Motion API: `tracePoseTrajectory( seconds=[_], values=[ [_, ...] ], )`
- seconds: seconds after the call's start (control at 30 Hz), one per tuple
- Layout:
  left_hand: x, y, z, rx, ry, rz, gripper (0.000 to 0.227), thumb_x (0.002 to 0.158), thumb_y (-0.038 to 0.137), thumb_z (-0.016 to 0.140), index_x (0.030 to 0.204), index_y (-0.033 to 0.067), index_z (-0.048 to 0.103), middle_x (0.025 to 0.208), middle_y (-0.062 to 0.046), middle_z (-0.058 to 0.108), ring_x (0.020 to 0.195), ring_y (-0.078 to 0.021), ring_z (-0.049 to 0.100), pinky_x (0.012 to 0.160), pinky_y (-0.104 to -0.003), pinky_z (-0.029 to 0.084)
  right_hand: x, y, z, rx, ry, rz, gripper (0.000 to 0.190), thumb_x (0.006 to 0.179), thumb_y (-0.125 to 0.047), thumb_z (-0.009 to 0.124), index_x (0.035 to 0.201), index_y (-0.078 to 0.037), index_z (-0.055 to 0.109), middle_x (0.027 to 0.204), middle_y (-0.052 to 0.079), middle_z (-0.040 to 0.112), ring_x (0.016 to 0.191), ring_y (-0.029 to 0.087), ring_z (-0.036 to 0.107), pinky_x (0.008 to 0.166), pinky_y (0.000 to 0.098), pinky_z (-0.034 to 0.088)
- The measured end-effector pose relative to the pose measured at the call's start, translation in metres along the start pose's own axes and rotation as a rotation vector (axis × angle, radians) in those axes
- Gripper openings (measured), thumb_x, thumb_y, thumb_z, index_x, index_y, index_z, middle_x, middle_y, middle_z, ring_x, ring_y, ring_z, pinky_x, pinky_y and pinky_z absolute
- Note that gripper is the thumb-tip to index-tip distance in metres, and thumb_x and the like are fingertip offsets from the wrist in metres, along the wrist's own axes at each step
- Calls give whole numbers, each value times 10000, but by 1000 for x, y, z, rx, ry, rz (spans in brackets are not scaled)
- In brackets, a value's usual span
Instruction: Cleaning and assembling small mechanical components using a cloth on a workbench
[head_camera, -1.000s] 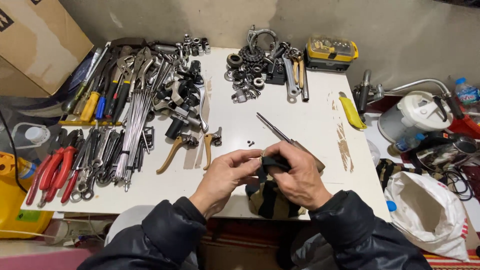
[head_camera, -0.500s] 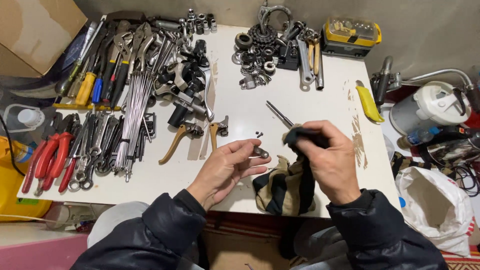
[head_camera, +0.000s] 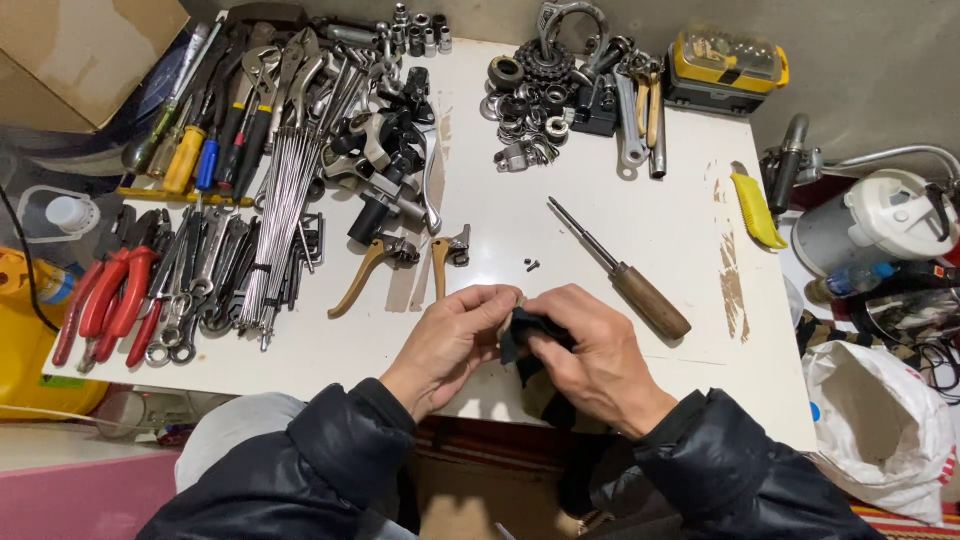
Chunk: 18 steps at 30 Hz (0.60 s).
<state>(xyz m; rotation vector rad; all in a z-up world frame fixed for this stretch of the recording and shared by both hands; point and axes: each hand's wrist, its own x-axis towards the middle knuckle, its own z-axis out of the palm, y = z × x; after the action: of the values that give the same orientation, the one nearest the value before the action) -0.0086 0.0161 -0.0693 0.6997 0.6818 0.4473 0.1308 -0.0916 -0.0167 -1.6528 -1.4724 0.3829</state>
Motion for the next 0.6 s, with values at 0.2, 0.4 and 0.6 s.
tracePoseTrajectory(
  seconds=[0.2,0.4,0.6],
  values=[
    [-14,9,12,284,33,125,403,866,290,819,1157,14,773,864,-105,712,789,-133,651,714,-304,612,3,-6,-4,92,17,388,298,708,-73,740,1004,-99,753,795,125,736,736,234,661,656,389,532],
    [-21,9,20,333,82,109,456,843,299,845,1146,-30,753,816,-77,704,759,-103,574,646,-241,550,-4,7,4,99,59,517,201,707,-31,736,897,-70,789,641,134,718,618,187,640,533,292,493],
    [-20,6,22,210,83,-94,353,896,232,779,1132,-27,744,772,-56,633,701,-123,614,606,-243,564,-11,19,0,-107,-20,159,207,702,-54,730,908,-64,715,678,195,704,652,389,719,554,416,559]
  ],
)
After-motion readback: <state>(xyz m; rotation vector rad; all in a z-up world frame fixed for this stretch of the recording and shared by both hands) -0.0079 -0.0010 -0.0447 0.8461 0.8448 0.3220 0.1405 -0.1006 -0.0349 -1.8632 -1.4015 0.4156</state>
